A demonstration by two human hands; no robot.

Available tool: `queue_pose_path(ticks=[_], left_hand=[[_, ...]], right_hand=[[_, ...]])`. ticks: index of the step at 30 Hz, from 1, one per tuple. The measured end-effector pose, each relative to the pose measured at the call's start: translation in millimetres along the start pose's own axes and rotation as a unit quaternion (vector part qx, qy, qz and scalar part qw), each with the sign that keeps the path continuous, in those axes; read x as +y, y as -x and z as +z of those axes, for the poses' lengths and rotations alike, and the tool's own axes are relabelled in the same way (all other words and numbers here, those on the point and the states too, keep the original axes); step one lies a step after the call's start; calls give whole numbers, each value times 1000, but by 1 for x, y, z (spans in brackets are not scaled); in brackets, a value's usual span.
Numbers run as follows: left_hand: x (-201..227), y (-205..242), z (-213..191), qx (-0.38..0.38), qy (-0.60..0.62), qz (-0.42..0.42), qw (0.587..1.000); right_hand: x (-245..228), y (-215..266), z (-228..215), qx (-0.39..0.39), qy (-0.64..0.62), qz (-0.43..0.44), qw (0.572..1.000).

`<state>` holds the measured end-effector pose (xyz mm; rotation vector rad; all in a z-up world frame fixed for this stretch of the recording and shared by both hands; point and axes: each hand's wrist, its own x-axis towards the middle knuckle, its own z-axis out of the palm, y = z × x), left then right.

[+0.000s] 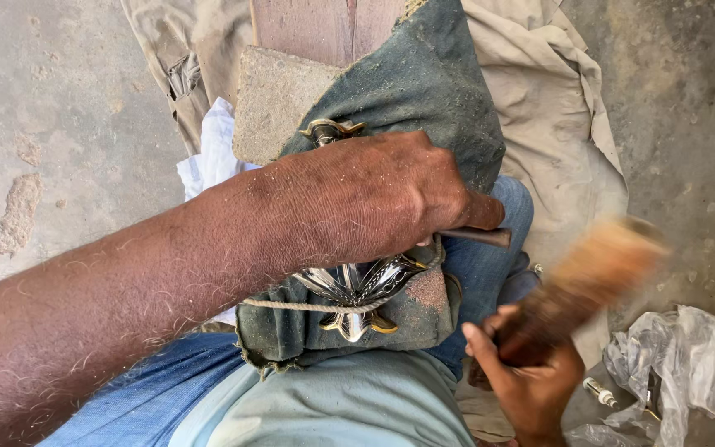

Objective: The person sits on the floor and uses a hammer and chisel to shape and emboss a silver-colored metal object resting on a cushioned block. The person repeatedly strikes the chisel to create patterns and contours on the metal surface.

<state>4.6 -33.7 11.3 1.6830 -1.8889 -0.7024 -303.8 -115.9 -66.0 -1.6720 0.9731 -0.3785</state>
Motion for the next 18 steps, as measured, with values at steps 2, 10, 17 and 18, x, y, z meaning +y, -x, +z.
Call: queue_pose_path(ticks=[2, 10, 17, 18], left_hand=[[0, 1, 0, -5, 10, -2, 1000], [-3, 6, -4, -6, 24, 14, 1000], [2, 1, 4, -34, -43, 34, 998], [1, 2, 4, -35, -44, 39, 998]], right_hand=[[-9, -1, 3, 25, 37, -57, 997], [-19, -17, 0, 15, 107, -75, 991], [-3, -17, 9, 32, 162, -131, 978], [-1, -18, 7, 21, 260, -152, 953]])
